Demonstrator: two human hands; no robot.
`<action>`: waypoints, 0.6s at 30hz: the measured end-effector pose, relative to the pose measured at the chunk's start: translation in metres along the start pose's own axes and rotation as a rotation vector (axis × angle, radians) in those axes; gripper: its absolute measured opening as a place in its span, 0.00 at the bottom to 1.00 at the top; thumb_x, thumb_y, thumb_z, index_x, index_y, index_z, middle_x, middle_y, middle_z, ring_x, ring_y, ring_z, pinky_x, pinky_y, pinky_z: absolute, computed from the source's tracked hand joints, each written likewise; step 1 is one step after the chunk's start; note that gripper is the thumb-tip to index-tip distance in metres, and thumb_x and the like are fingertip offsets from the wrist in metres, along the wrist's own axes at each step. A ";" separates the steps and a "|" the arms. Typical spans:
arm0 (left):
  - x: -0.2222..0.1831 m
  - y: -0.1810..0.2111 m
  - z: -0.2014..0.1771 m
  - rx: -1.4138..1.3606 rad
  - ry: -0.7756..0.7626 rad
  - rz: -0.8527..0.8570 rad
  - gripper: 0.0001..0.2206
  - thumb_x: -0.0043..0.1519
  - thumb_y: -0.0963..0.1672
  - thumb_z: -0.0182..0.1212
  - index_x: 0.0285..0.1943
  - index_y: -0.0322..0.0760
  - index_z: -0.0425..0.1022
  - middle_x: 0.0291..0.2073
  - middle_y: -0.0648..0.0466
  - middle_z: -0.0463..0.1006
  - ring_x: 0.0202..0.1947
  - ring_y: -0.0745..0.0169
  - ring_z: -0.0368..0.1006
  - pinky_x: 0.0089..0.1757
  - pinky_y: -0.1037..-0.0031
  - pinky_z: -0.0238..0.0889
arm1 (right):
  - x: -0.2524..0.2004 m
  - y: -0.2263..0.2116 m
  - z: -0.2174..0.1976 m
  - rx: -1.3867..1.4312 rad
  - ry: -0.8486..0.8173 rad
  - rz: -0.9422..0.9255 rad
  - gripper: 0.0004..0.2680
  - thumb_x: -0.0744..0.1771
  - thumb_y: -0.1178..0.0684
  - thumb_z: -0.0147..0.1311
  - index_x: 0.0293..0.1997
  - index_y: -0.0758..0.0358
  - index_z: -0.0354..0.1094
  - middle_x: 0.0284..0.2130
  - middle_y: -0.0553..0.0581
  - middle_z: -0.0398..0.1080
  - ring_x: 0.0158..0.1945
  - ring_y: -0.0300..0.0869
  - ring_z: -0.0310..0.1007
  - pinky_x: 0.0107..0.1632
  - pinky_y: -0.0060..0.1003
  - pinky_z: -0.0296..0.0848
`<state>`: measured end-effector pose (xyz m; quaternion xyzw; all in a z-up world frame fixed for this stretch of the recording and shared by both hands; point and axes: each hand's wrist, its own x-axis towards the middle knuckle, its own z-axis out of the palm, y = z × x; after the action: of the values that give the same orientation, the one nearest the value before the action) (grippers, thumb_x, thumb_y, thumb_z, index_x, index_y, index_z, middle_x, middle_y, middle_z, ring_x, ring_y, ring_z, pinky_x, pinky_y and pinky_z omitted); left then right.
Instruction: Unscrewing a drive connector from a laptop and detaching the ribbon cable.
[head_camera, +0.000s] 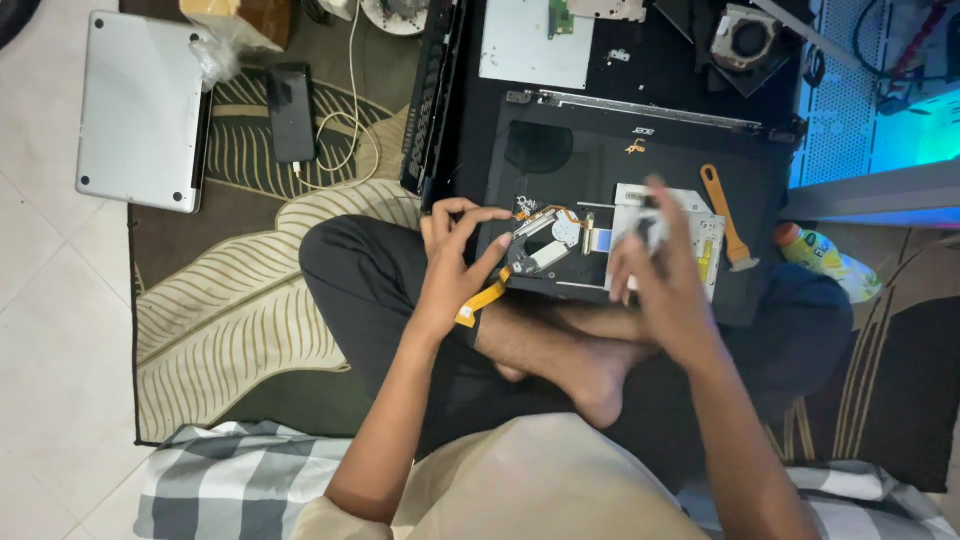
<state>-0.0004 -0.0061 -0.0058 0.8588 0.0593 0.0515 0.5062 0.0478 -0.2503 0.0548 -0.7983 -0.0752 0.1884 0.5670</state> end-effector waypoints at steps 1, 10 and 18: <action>-0.001 0.005 -0.002 0.001 0.001 0.002 0.11 0.66 0.46 0.65 0.56 0.54 0.76 0.48 0.56 0.60 0.46 0.57 0.56 0.53 0.61 0.54 | 0.005 0.007 -0.006 0.000 0.001 -0.003 0.23 0.73 0.52 0.36 0.79 0.65 0.35 0.30 0.64 0.71 0.31 0.50 0.76 0.35 0.42 0.76; 0.008 0.053 -0.032 0.099 -0.103 -0.029 0.09 0.67 0.43 0.61 0.56 0.48 0.76 0.51 0.49 0.65 0.48 0.44 0.65 0.49 0.57 0.57 | 0.037 0.067 -0.021 -0.038 0.228 -0.251 0.19 0.76 0.51 0.32 0.79 0.60 0.35 0.25 0.56 0.67 0.27 0.45 0.72 0.30 0.33 0.69; 0.100 0.060 -0.039 0.178 0.053 0.307 0.06 0.68 0.44 0.63 0.51 0.47 0.79 0.39 0.53 0.77 0.38 0.48 0.74 0.45 0.58 0.67 | 0.044 0.072 -0.023 0.085 0.233 -0.308 0.19 0.75 0.58 0.35 0.78 0.62 0.35 0.24 0.63 0.68 0.24 0.45 0.72 0.20 0.31 0.71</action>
<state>0.0954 0.0141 0.0687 0.8975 -0.0551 0.1453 0.4128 0.0898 -0.2804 -0.0152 -0.7691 -0.1223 0.0088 0.6273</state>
